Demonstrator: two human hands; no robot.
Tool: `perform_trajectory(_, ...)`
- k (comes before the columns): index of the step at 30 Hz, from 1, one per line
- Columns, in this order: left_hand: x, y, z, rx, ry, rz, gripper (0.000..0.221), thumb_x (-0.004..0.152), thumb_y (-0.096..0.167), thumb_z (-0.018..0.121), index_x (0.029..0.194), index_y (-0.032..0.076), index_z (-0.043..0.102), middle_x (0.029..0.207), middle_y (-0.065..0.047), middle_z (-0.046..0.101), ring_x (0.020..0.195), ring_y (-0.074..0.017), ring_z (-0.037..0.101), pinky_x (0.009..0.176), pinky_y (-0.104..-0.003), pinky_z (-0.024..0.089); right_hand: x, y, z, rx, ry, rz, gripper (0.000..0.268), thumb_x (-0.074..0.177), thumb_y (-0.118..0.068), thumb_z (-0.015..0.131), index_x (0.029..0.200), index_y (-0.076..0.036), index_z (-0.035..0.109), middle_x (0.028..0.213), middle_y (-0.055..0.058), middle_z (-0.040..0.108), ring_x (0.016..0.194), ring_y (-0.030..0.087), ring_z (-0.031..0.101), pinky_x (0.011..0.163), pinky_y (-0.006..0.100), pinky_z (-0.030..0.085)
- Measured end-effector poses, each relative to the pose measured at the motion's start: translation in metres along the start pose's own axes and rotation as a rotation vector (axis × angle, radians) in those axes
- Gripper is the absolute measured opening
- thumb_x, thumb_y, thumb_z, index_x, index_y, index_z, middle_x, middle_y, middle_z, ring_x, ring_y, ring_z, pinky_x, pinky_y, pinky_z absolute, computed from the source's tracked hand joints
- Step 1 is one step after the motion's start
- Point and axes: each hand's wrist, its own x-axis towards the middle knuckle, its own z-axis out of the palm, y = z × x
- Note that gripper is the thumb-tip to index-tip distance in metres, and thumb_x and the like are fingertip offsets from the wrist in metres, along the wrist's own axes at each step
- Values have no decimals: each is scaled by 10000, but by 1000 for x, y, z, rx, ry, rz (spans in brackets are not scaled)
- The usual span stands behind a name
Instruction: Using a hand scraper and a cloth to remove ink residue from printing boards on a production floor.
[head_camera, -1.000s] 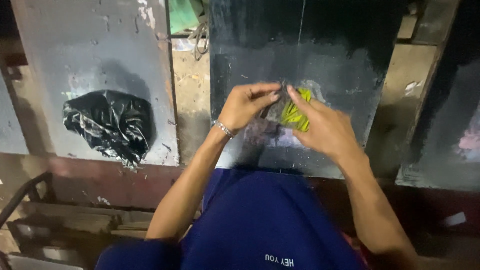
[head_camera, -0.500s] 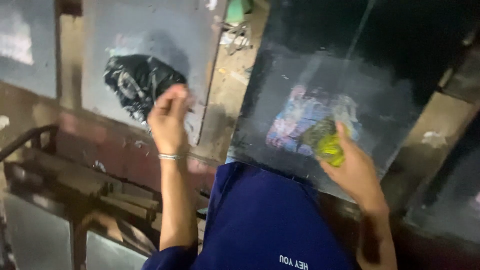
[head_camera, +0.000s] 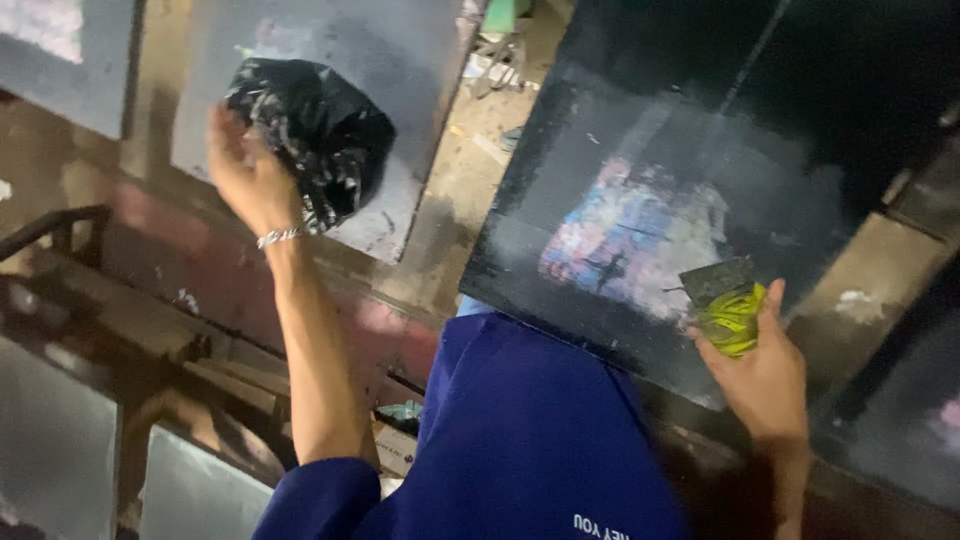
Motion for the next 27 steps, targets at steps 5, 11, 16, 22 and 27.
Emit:
perform_trajectory(5, -79, 93, 16, 68, -129, 183, 203, 1034, 112, 723, 1212, 24, 683, 1157, -180, 700, 1149, -331, 681, 1029, -435, 512, -39, -17, 3, 95, -1, 229, 1102, 791, -347, 795, 1666, -155, 155, 1450, 236, 552, 1285, 381, 561, 1069, 491, 433)
perform_trajectory(11, -252, 167, 76, 302, -1548, 201, 403, 960, 412, 613, 1096, 70, 778, 1039, -156, 784, 934, -315, 768, 840, -420, 613, -54, 2, 44, 43, -123, 289, 931, 821, -317, 733, 1642, -221, 303, 1433, 294, 544, 1295, 472, 552, 1093, 576, 452)
perform_trajectory(16, -379, 138, 103, -233, -1595, -838, 506, 954, 425, 672, 1044, -67, 749, 922, -263, 743, 838, -332, 766, 690, -402, 646, -63, -16, 64, 59, -217, 309, 874, 833, -362, 665, 1631, -309, 311, 1472, 260, 506, 1338, 451, 524, 1107, 566, 434)
perform_trajectory(22, -431, 103, 101, -294, -1351, -1257, 356, 958, 408, 723, 1013, 60, 773, 851, -108, 722, 734, -210, 726, 577, -331, 630, -66, -47, 63, 98, -277, 424, 794, 869, -317, 606, 1621, -346, 352, 1427, 234, 544, 1343, 417, 536, 1106, 513, 453)
perform_trajectory(27, -400, 145, 86, -75, -1370, -924, 475, 918, 574, 679, 807, 124, 784, 801, -92, 728, 869, -214, 694, 751, -394, 540, -62, -46, 74, 80, -232, 473, 776, 871, -337, 604, 1602, -422, 358, 1344, 201, 637, 1275, 370, 604, 1064, 469, 502)
